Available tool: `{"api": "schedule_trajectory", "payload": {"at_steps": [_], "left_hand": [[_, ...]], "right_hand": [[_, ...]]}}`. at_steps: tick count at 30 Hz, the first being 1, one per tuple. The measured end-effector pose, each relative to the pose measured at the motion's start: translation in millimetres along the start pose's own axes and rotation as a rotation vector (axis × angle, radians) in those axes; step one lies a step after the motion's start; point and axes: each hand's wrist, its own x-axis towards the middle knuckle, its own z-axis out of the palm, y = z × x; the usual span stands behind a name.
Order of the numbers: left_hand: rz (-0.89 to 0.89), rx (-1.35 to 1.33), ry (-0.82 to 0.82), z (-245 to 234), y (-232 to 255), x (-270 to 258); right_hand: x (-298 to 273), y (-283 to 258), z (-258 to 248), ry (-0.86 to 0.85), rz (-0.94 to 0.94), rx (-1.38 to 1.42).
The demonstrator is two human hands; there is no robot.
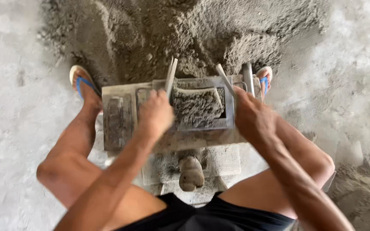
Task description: The person scoops wet concrete into a rectangular metal mold using a trowel, levels the surface, and then flips the mold to release the formed brick onto a stack. The process is repeated multiple times in a continuous cycle.
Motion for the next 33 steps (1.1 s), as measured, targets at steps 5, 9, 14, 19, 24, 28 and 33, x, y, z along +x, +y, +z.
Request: {"api": "schedule_trajectory", "payload": {"at_steps": [5,9,14,19,24,28,33], "left_hand": [[0.335,0.100,-0.227,-59.3,10.9,31.9],[0.540,0.332,-0.325,-37.8,13.0,44.9],[0.700,0.340,-0.121,-36.1,0.2,40.7],[0.295,0.101,0.048,-8.1,-30.3,37.5],[0.091,0.127,-0.099,18.4,-32.2,30.7],[0.026,-0.038,-0.035,4.9,-3.6,7.9],[-0.018,-0.155,-0.009,36.9,18.0,-4.0]], "right_hand": [[-11.4,22.1,-0.1,-0.030,-0.983,-0.182],[23.0,11.1,20.3,-0.173,-0.616,0.034],[42.6,31.9,19.9,-0.050,-0.535,0.181],[68.2,51.1,16.6,0.154,-0.367,0.114],[52.8,0.1,33.3,0.063,-0.611,0.228],[33.7,-15.5,-9.4,0.126,-0.195,0.053],[4.2,-49.0,28.2,-0.061,0.119,0.218]]}}
